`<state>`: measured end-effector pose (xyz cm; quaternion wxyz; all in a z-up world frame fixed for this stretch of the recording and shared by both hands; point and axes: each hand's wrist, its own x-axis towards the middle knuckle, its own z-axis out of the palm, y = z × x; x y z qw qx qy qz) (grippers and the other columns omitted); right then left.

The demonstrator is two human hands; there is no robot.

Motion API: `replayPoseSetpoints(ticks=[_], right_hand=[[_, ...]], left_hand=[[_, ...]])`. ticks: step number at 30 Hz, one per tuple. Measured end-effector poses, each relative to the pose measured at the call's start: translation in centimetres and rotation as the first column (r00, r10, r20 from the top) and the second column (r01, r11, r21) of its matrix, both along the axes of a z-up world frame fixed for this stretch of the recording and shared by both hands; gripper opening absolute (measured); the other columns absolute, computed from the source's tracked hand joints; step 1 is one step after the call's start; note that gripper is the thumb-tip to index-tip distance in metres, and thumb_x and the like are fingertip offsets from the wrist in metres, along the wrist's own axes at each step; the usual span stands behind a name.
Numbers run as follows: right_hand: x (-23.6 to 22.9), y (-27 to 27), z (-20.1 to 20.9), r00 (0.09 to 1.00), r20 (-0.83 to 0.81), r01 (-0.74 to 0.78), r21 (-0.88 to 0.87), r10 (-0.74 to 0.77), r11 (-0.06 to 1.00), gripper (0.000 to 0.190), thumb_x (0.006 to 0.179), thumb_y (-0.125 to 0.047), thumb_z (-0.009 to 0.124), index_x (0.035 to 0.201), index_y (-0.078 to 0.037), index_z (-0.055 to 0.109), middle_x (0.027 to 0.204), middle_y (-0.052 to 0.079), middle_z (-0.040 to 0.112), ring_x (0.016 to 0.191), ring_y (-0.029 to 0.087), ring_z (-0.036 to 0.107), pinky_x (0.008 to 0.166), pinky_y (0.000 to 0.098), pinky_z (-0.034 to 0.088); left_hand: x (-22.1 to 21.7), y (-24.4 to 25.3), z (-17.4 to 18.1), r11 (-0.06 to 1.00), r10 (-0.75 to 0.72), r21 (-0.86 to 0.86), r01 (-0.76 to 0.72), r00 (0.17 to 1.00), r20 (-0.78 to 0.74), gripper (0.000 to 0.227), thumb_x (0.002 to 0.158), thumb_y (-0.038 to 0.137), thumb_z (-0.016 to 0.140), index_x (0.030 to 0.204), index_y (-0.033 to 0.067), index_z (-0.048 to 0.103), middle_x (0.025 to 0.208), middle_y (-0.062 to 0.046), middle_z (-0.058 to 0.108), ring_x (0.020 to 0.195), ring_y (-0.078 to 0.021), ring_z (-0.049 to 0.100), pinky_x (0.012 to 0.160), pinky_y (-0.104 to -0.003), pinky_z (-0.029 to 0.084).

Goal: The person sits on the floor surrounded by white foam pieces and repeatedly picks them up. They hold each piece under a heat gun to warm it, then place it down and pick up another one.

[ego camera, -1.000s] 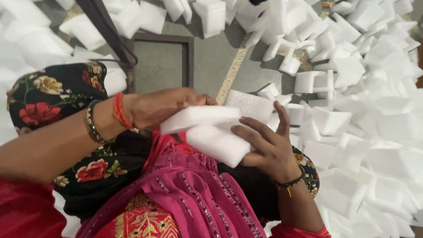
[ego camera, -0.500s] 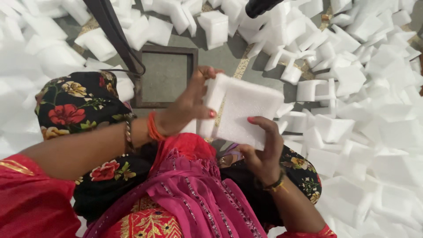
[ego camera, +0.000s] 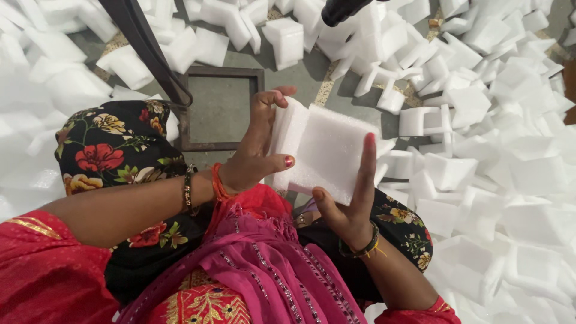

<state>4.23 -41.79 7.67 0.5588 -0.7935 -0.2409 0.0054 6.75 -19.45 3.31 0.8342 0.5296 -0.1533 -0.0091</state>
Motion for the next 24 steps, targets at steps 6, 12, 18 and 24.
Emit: replayPoseSetpoints(ticks=[6,12,18,24], right_hand=[[0.5,0.2,-0.5,0.988,-0.155,-0.004,0.109,0.021,0.994,0.111,0.093,-0.014,0.079,0.169,-0.001,-0.002,0.168,0.02,0.029,0.147,0.026,0.047,0.12,0.039,0.048],[0.5,0.3,-0.8,0.99,-0.106,-0.089,0.057,0.095,0.994,0.116,0.086,-0.006,0.08,0.167,-0.001,-0.003,0.172,0.016,0.021,0.148,0.025,0.048,0.117,0.0394,0.052],[1.2,0.4,-0.3,0.994,-0.042,-0.101,-0.032,0.099,0.994,0.118,0.081,-0.005,0.082,0.168,-0.001,0.002,0.175,0.016,0.016,0.15,0.028,0.044,0.119,0.0402,0.049],[1.0,1.4,0.1,0.999,-0.038,-0.04,-0.061,0.037,0.997,0.118,0.086,-0.012,0.084,0.167,0.001,-0.001,0.176,0.018,0.014,0.148,0.026,0.049,0.12,0.0381,0.05]], left_hand=[[-0.2,-0.2,-0.8,0.989,0.076,0.122,-0.086,0.994,0.084,0.081,0.083,0.02,0.07,0.147,0.0135,0.02,0.156,-0.014,0.024,0.151,-0.0241,0.025,0.129,-0.039,0.025],[-1.4,-1.4,-1.4,0.99,0.132,0.037,-0.137,0.985,0.114,0.077,0.096,0.027,0.071,0.147,0.0127,0.014,0.158,-0.016,0.023,0.147,-0.0249,0.032,0.128,-0.039,0.031],[-1.5,-1.2,-1.5,0.981,0.16,0.1,-0.168,0.983,0.089,0.077,0.104,0.032,0.07,0.154,0.0119,0.014,0.16,-0.017,0.023,0.15,-0.0252,0.031,0.129,-0.039,0.032],[-1.1,-0.9,-1.4,0.983,0.183,0.038,-0.182,0.983,-0.022,0.072,0.104,0.044,0.067,0.151,0.0108,0.024,0.161,-0.014,0.027,0.147,-0.0254,0.04,0.123,-0.039,0.038]])
